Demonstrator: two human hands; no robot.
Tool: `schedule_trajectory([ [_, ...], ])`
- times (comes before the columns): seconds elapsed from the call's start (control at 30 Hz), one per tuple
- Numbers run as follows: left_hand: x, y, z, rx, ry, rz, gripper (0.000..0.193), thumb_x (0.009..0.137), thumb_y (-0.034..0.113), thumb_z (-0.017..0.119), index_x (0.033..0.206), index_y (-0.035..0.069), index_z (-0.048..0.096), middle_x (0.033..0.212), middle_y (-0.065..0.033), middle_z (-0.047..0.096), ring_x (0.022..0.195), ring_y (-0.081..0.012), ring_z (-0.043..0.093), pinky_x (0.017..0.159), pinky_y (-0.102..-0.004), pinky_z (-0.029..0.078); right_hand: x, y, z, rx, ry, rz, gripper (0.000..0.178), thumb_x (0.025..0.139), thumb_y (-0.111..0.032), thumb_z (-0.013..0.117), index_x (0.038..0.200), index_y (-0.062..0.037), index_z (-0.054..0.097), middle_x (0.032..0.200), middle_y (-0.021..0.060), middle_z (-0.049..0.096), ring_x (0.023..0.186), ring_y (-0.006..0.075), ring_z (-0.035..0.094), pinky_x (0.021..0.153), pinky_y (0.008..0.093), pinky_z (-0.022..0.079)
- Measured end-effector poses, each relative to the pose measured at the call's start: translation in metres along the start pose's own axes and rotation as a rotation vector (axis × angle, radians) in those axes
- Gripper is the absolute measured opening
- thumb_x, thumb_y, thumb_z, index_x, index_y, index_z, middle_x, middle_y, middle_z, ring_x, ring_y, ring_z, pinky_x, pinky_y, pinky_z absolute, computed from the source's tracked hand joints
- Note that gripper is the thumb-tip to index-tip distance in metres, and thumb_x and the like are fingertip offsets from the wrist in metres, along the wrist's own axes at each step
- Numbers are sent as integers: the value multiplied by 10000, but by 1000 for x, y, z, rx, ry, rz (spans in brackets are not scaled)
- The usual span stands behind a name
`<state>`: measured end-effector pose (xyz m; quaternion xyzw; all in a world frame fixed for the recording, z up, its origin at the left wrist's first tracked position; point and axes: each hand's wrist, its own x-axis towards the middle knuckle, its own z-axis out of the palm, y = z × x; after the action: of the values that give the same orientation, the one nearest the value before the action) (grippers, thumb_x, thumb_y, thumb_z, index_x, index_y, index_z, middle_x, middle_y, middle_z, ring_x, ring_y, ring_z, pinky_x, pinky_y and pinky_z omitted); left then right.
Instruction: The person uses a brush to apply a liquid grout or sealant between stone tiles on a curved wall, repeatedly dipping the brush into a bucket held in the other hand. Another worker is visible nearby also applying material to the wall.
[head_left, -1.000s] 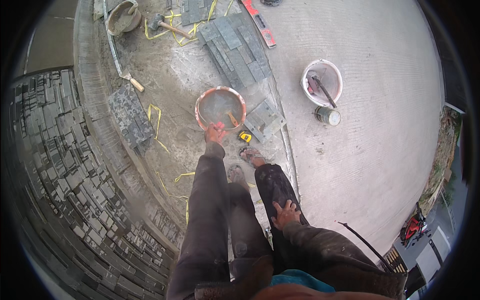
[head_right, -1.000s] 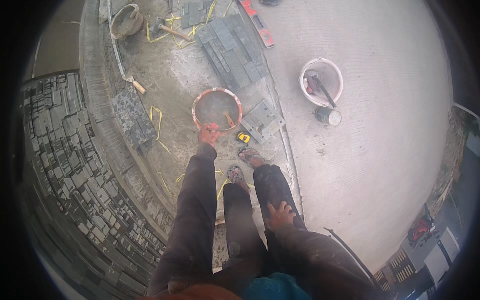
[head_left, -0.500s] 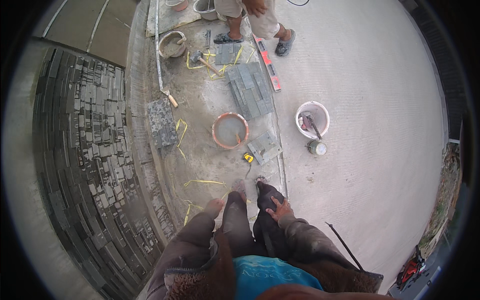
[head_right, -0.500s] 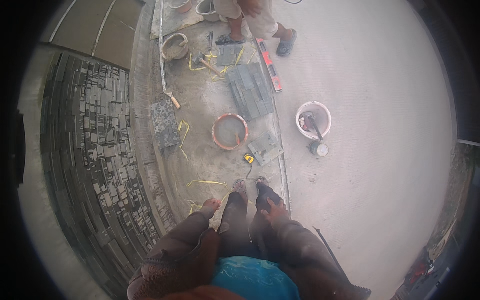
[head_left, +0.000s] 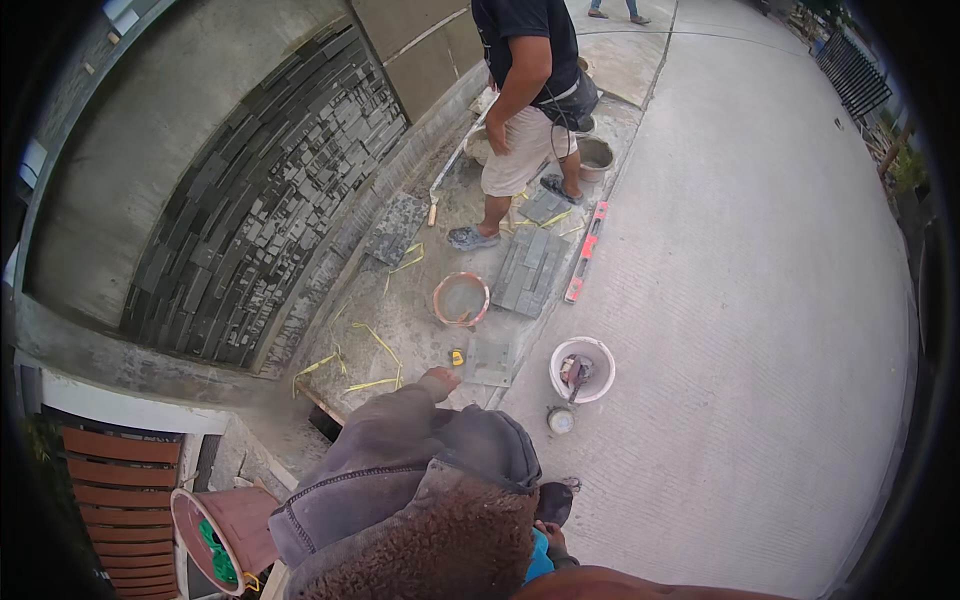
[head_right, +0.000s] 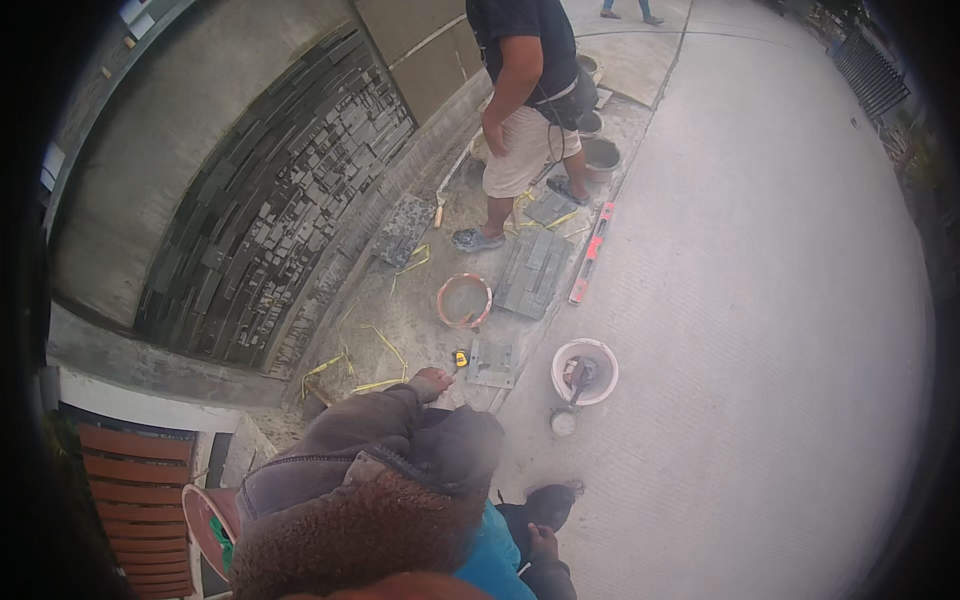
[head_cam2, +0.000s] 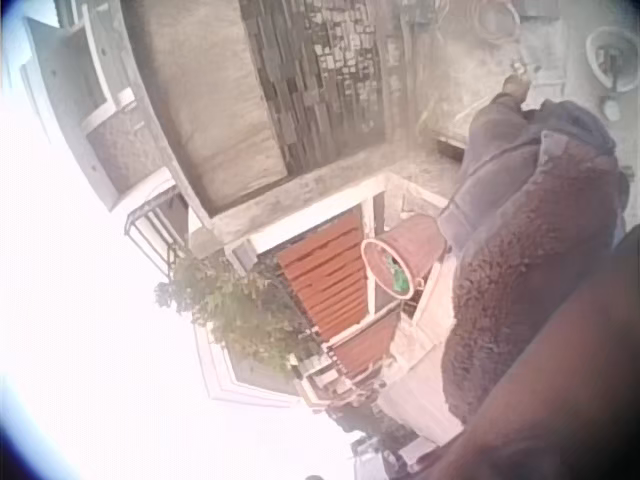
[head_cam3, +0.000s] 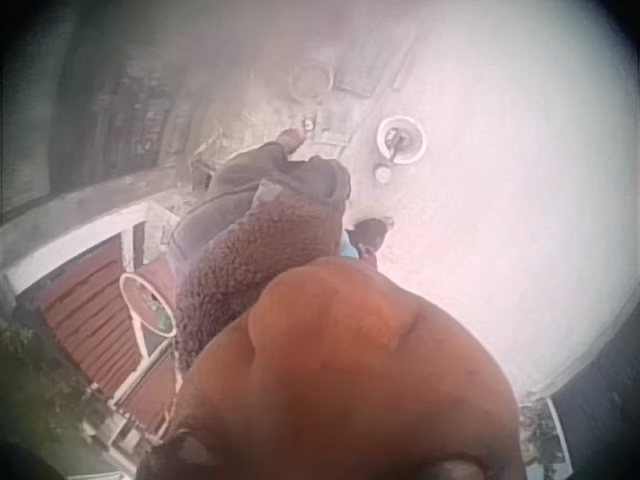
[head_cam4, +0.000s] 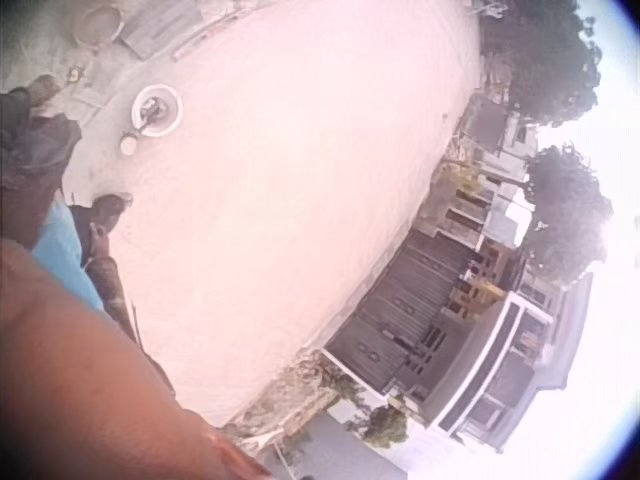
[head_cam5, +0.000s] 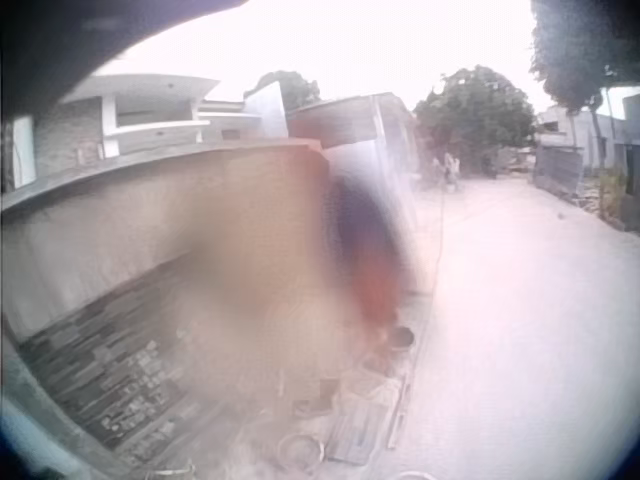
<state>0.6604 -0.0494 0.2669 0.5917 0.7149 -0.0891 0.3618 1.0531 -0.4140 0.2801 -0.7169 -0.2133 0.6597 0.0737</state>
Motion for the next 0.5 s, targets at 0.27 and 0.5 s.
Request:
schedule_trajectory([
  [0.27,-73,169,73,145,-261,74,294,879,396,598,1011,165,722,995,-96,726,932,-273,691,835,-413,528,13,20,-266,22,118,36,767,853,-636,637,1328,-37,578,1389,232,540,1326,334,482,1100,433,380],
  [0.5,0,289,99,230,-317,-64,422,870,476,610,1033,99,706,1113,-147,693,1067,-315,649,917,-415,503,46,-16,-419,36,86,68,781,864,-646,623,1337,-28,570,1390,218,542,1330,318,477,1102,426,376],
])
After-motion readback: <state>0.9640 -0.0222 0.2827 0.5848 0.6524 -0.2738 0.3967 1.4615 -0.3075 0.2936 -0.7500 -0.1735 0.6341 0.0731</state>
